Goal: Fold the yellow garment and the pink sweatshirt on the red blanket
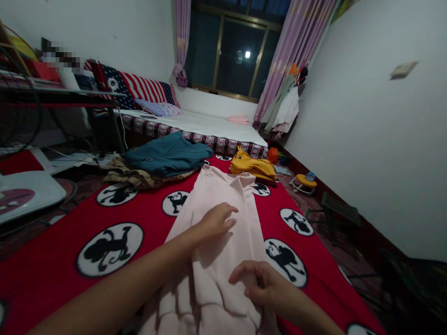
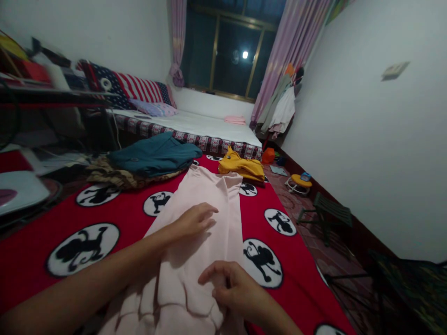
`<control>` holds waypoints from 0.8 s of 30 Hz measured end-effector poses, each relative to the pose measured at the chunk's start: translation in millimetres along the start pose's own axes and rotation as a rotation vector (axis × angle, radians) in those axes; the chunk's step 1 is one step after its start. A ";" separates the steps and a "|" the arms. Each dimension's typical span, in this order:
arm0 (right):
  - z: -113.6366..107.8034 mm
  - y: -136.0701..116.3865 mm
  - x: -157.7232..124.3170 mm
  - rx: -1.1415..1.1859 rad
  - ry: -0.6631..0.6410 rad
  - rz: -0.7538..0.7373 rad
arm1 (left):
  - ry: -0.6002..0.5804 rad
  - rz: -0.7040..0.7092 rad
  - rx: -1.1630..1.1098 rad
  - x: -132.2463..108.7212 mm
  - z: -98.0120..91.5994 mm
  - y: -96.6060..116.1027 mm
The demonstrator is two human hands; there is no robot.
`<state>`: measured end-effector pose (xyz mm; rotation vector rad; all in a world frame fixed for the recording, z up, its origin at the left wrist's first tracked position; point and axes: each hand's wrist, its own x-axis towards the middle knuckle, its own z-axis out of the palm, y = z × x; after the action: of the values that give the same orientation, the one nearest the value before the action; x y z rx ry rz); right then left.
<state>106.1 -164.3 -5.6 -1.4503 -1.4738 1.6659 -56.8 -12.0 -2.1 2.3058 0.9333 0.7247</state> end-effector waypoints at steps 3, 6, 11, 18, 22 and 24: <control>-14.6 -2.6 3.6 0.030 -0.071 -0.001 | 0.135 0.047 0.133 -3.3 31.1 -4.5; -44.9 -11.0 21.3 0.029 0.036 -0.071 | 0.140 0.104 0.184 -10.1 39.6 -1.7; -111.2 -29.8 89.1 0.018 0.523 -0.225 | 0.037 0.136 0.195 -11.4 37.1 -0.3; -163.8 -47.0 187.1 -0.169 0.869 -0.328 | -0.051 0.097 0.174 -6.2 42.1 -4.7; -181.6 -51.6 214.1 -0.371 0.919 -0.375 | -0.095 0.079 0.195 -5.3 40.6 -1.0; -191.7 -52.2 222.0 -0.415 0.929 -0.376 | -0.114 0.103 0.218 -5.6 39.6 0.5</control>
<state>193.5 120.3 -16.4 -1.6680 -1.4108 0.3407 -34.2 -27.4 -31.3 2.5724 0.8851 0.5478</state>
